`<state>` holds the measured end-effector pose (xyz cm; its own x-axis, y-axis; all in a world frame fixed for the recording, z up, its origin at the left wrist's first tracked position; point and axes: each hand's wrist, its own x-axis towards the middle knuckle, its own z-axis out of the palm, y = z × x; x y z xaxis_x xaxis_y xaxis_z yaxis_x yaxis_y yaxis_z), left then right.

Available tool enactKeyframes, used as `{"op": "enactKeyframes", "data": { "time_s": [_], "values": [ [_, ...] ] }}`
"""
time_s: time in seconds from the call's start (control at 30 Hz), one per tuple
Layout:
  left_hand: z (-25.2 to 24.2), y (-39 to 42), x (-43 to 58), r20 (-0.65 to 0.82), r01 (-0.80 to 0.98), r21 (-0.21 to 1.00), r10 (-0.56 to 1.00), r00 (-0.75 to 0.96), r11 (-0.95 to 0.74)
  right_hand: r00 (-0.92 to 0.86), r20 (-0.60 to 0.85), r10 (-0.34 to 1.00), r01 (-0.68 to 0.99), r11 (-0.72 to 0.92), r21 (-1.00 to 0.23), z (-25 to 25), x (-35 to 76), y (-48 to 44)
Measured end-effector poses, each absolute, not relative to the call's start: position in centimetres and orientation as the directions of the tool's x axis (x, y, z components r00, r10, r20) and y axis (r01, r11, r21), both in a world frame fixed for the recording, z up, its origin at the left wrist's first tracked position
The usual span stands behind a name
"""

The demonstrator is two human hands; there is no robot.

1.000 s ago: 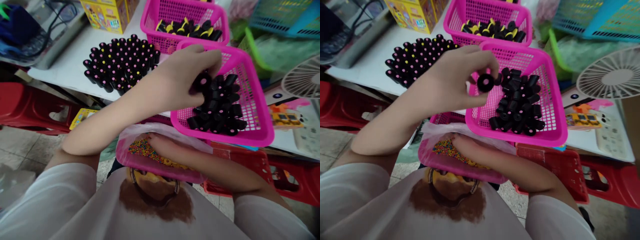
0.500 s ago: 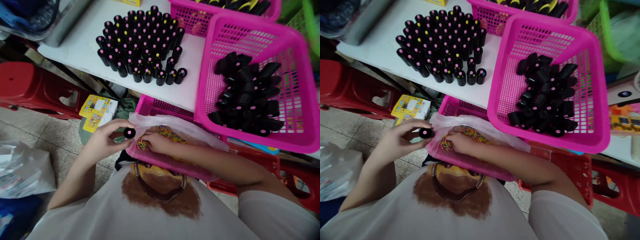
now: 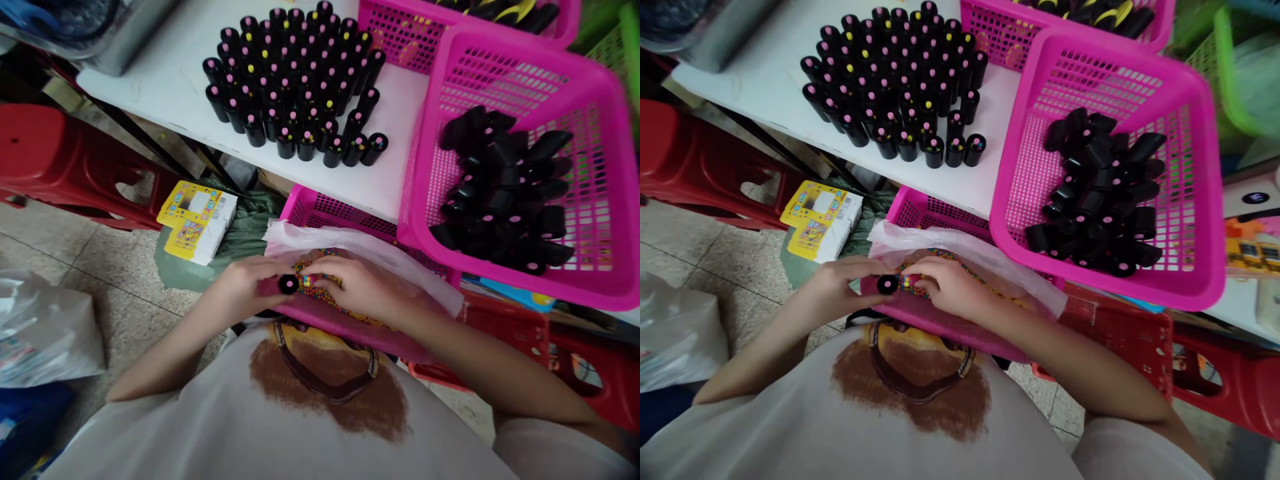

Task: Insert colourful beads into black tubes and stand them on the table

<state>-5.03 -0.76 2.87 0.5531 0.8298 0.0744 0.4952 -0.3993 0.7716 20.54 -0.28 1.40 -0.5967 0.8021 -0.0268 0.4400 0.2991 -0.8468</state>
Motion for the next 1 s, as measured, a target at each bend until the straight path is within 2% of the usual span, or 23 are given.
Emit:
{"op": "enactKeyframes", "data": {
  "time_s": [0.1,0.27,0.4,0.67,0.8,1.0],
  "values": [
    [1.7,-0.8,-4.1,0.088,0.471,0.779,0.815,0.572,-0.414,-0.598,0.073,0.798,0.485,0.433,-0.760,3.2,20.9,-0.7],
    [1.1,-0.8,-3.2,0.122,0.493,0.761,0.838,0.532,-0.423,-0.639,0.105,0.762,0.589,0.573,-0.570,3.8,20.4,-0.7],
    [0.9,-0.8,-3.1,0.120,0.505,0.764,0.858,0.500,-0.401,-0.692,0.157,0.705,0.589,0.677,-0.440,4.2,20.1,-0.7],
    [0.9,-0.8,-3.1,0.145,0.483,0.773,0.856,0.496,-0.410,-0.731,0.202,0.652,0.589,0.752,-0.297,4.7,19.7,-1.5],
    [0.9,-0.8,-3.2,0.164,0.450,0.793,0.854,0.493,-0.412,-0.743,0.231,0.628,0.550,0.769,-0.326,4.8,19.9,-1.6],
    [1.1,-0.4,-3.0,0.171,0.403,0.823,0.852,0.495,-0.400,-0.657,0.202,0.726,0.520,0.631,-0.577,6.0,21.9,-1.4]
  ]
}}
